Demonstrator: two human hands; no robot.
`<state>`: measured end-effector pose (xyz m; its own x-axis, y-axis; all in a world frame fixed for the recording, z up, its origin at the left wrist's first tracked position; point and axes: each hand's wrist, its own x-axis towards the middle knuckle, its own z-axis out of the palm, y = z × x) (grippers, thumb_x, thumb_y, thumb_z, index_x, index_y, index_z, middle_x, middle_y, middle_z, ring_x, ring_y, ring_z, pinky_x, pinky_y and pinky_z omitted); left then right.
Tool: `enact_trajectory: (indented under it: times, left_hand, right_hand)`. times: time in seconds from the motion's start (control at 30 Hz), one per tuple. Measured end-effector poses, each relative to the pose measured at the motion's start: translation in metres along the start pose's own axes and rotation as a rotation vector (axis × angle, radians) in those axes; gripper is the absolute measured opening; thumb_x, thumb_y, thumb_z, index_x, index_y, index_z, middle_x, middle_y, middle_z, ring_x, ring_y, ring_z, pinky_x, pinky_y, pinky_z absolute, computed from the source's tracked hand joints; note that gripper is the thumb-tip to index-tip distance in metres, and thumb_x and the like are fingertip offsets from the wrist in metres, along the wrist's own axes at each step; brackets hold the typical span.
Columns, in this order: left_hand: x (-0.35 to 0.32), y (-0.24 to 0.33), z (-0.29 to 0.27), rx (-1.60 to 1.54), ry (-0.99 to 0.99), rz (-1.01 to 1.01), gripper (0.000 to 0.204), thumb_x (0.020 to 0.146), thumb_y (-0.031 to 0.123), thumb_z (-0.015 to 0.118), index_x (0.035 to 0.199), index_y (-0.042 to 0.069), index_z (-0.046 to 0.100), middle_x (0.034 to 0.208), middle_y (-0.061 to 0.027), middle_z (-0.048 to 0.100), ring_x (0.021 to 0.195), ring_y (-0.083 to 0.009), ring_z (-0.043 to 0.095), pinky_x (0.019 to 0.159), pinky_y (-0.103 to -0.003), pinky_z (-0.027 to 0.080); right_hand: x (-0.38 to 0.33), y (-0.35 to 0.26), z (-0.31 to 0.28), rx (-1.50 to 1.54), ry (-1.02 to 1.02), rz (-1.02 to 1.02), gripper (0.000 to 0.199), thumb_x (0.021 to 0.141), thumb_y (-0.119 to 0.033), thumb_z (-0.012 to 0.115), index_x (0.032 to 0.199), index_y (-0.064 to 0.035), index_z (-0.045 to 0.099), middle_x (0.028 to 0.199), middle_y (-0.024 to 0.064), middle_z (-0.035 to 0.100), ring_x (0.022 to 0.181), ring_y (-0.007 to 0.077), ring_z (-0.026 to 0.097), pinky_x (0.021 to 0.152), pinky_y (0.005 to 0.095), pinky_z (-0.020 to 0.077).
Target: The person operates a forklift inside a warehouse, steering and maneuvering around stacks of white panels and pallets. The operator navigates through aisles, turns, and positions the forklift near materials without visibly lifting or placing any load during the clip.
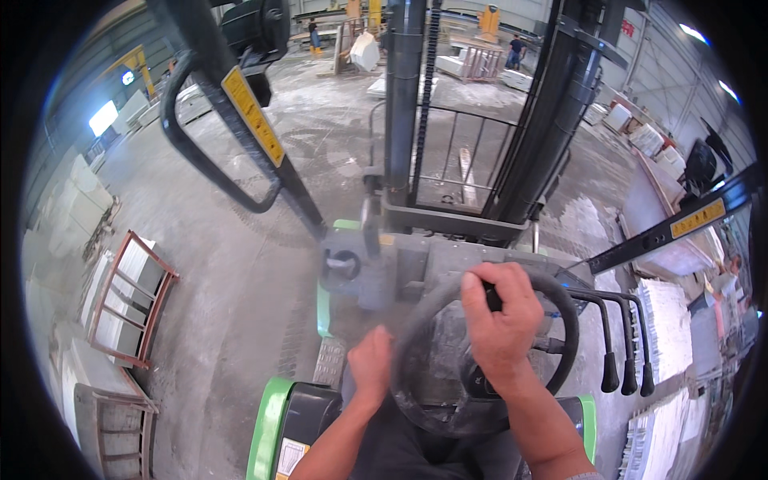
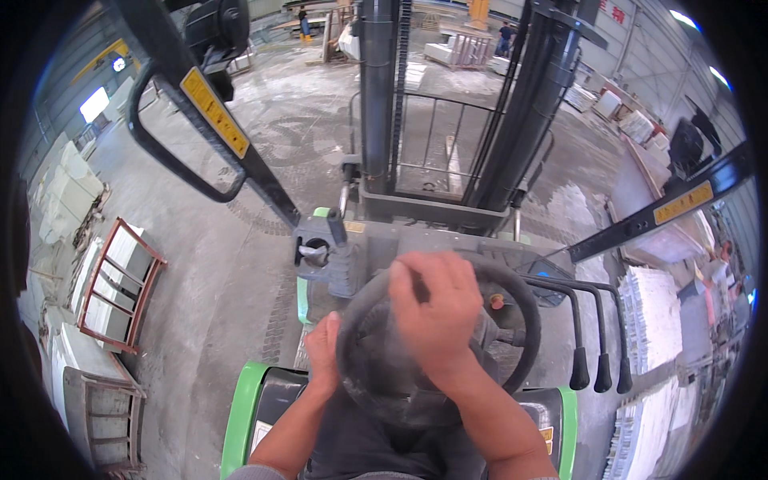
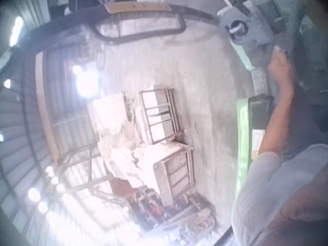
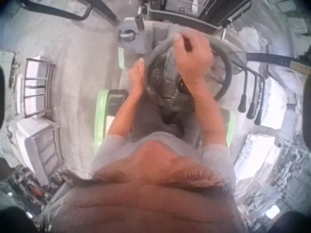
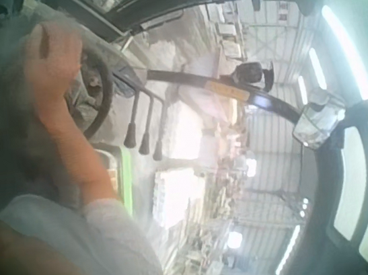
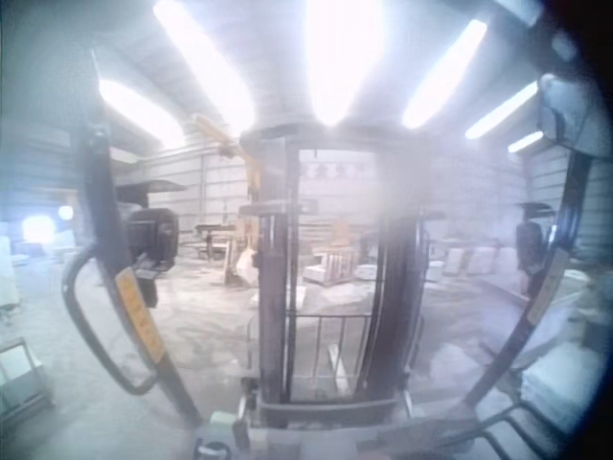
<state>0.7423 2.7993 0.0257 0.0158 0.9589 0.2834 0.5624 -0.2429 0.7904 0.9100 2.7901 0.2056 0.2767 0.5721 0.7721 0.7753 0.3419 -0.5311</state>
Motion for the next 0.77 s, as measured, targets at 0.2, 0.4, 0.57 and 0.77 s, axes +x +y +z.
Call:
enact_trajectory:
  times: [0.2, 0.4, 0.57, 0.77]
  left_hand:
    - [-0.149, 0.196, 0.058, -0.316, 0.057, -0.248, 0.035, 0.107, 0.024, 0.051, 0.089, -0.001, 0.068, 0.076, -0.0158, 0.067, 0.066, -0.0246, 0.063, 0.067, -0.041, 0.051]
    - [-0.232, 0.291, 0.071, -0.495, 0.033, -0.244, 0.033, 0.110, 0.028, 0.049, 0.108, 0.000, 0.065, 0.094, -0.0060, 0.064, 0.084, -0.0147, 0.056, 0.077, -0.032, 0.047]
    - [-0.217, 0.338, 0.111, -0.606, 0.023, -0.270, 0.045, 0.111, 0.038, 0.042, 0.112, 0.000, 0.066, 0.100, -0.0091, 0.067, 0.086, -0.0174, 0.061, 0.078, -0.034, 0.049]
    - [-0.259, 0.324, 0.141, -1.048, -0.014, -0.578, 0.040, 0.106, 0.042, 0.051, 0.117, 0.005, 0.064, 0.088, -0.0125, 0.069, 0.070, -0.0225, 0.064, 0.066, -0.035, 0.053]
  right_hand:
    - [-0.003, 0.013, -0.245, 0.016, -0.054, -0.034, 0.010, 0.083, -0.002, 0.076, 0.091, -0.0044, 0.072, 0.086, 0.0106, 0.069, 0.079, 0.0266, 0.066, 0.070, 0.0359, 0.0531]
    - [-0.043, -0.008, -0.358, 0.128, -0.112, -0.134, 0.015, 0.076, -0.005, 0.080, 0.088, -0.0064, 0.071, 0.086, 0.0084, 0.068, 0.078, 0.0291, 0.063, 0.070, 0.0401, 0.0505]
    - [-0.111, -0.001, -0.431, 0.265, -0.371, -0.165, 0.017, 0.075, -0.008, 0.081, 0.086, -0.0062, 0.069, 0.083, 0.0073, 0.063, 0.078, 0.0267, 0.063, 0.070, 0.0403, 0.0497]
    - [-0.212, 0.047, -0.566, 0.202, -0.463, -0.140, 0.021, 0.077, -0.012, 0.083, 0.094, -0.0091, 0.072, 0.093, 0.0022, 0.068, 0.090, 0.0204, 0.067, 0.080, 0.0354, 0.0510]
